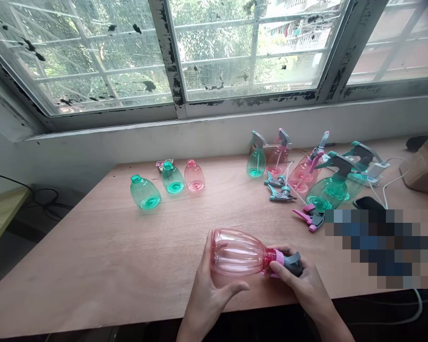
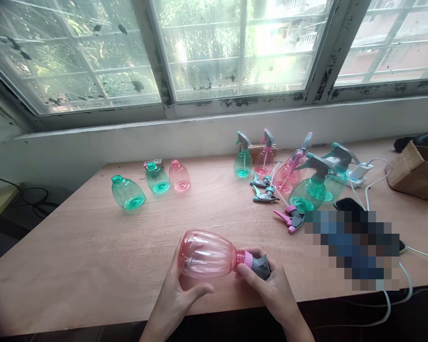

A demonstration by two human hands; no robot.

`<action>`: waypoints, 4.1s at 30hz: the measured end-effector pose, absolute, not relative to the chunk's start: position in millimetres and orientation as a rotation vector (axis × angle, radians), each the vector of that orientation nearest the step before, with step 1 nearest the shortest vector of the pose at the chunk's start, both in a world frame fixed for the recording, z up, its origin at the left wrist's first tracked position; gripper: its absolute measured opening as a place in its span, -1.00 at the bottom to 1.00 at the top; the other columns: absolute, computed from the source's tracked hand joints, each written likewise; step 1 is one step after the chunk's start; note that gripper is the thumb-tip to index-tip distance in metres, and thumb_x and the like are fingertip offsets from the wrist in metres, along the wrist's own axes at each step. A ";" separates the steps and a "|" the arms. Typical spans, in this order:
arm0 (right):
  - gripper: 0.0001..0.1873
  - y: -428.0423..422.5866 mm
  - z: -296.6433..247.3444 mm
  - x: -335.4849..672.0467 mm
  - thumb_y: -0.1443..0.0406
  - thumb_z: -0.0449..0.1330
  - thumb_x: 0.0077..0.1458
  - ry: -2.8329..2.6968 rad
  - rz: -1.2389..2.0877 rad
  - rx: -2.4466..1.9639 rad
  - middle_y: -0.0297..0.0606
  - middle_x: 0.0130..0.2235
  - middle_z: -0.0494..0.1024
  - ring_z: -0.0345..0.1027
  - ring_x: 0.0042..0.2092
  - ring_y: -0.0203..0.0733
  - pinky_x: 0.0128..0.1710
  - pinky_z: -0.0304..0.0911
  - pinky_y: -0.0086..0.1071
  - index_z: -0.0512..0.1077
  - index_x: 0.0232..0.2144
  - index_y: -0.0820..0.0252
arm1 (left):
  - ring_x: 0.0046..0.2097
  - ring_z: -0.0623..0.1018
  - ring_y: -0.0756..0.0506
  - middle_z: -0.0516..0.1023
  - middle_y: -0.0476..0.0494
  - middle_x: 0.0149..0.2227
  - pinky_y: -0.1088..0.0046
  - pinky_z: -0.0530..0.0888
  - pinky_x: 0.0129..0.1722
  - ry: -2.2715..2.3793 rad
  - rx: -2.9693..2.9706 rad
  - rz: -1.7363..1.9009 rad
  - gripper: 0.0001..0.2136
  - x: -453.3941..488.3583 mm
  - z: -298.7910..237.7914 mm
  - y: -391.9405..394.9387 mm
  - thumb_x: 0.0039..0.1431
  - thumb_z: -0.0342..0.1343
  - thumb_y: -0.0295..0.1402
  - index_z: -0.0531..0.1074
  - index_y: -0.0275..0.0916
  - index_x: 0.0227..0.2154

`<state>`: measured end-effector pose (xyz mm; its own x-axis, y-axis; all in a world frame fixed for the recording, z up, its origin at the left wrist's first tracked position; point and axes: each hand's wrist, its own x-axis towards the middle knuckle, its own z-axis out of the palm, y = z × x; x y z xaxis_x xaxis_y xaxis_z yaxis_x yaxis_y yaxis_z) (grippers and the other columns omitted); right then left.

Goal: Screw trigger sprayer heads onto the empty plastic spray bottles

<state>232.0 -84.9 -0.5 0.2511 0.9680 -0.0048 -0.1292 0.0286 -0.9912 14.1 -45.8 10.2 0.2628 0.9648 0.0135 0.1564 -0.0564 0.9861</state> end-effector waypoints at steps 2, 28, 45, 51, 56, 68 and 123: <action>-0.71 -85.2 -0.6 232.3 0.13 0.42 0.00 -0.962 1.075 -1.225 -0.26 -0.38 0.66 0.52 -0.41 -0.16 -0.37 0.39 -0.39 0.59 -0.25 0.16 | 0.30 0.36 -0.28 0.38 -0.15 0.27 0.12 0.25 0.33 1.093 1.442 0.959 -0.01 13.4 10.3 -46.4 -0.06 0.45 -0.14 0.00 0.04 0.38; -0.65 -85.0 1.5 230.9 0.09 0.43 -0.03 -0.910 1.078 -1.210 -0.29 -0.45 0.65 0.52 -0.43 -0.14 -0.34 0.40 -0.35 0.55 -0.24 0.16 | 0.42 0.16 -0.28 0.21 -0.03 0.40 0.10 0.11 0.41 1.106 1.518 0.997 -0.12 16.4 14.4 -44.6 0.02 0.40 -0.18 0.05 0.16 0.35; -0.58 -83.9 -3.0 231.5 0.05 0.43 -0.02 -0.868 1.093 -1.258 -0.29 -0.41 0.64 0.53 -0.41 -0.12 -0.31 0.43 -0.29 0.53 -0.19 0.17 | 0.33 0.33 -0.26 0.28 -0.02 0.36 0.10 0.20 0.36 1.165 1.626 1.084 -0.30 18.3 12.1 -42.7 0.17 0.28 -0.16 0.10 0.21 0.32; -0.65 -84.5 -3.7 232.2 0.09 0.44 -0.05 -0.977 1.027 -1.248 -0.28 -0.30 0.62 0.50 -0.35 -0.15 -0.33 0.39 -0.37 0.57 -0.25 0.15 | 0.41 0.19 -0.26 0.21 -0.06 0.40 0.09 0.13 0.39 1.111 1.493 1.026 -0.16 17.1 14.9 -43.7 0.06 0.37 -0.17 0.05 0.13 0.35; -0.63 -85.2 -3.2 233.1 0.10 0.43 -0.01 -0.937 1.068 -1.231 -0.27 -0.36 0.63 0.52 -0.39 -0.13 -0.32 0.41 -0.33 0.55 -0.20 0.16 | 0.42 0.16 -0.22 0.22 -0.03 0.40 0.12 0.08 0.41 1.104 1.511 1.031 -0.22 16.5 17.5 -43.1 0.10 0.36 -0.21 0.10 0.14 0.33; -0.63 -84.0 -2.9 231.5 0.09 0.42 -0.01 -1.030 1.048 -1.285 -0.28 -0.36 0.63 0.51 -0.37 -0.12 -0.32 0.39 -0.33 0.56 -0.20 0.16 | 0.39 0.22 -0.24 0.28 -0.07 0.36 0.11 0.13 0.40 1.150 1.426 1.046 -0.23 18.0 18.1 -43.0 0.07 0.37 -0.17 0.15 0.06 0.30; -0.61 -83.7 -10.6 232.6 0.07 0.38 0.05 -1.029 1.125 -1.299 -0.33 -0.37 0.63 0.50 -0.36 -0.15 -0.31 0.33 -0.35 0.53 -0.13 0.13 | 0.28 0.41 -0.25 0.42 -0.07 0.25 0.16 0.24 0.34 1.164 1.440 1.216 -0.43 17.7 7.2 -41.4 0.13 0.32 -0.23 0.32 0.08 0.20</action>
<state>232.6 -83.7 -10.6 0.1780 0.9827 -0.0508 -0.0376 -0.0448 -0.9983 17.7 -41.4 7.2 0.0758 0.9855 0.1516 0.1079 -0.1592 0.9813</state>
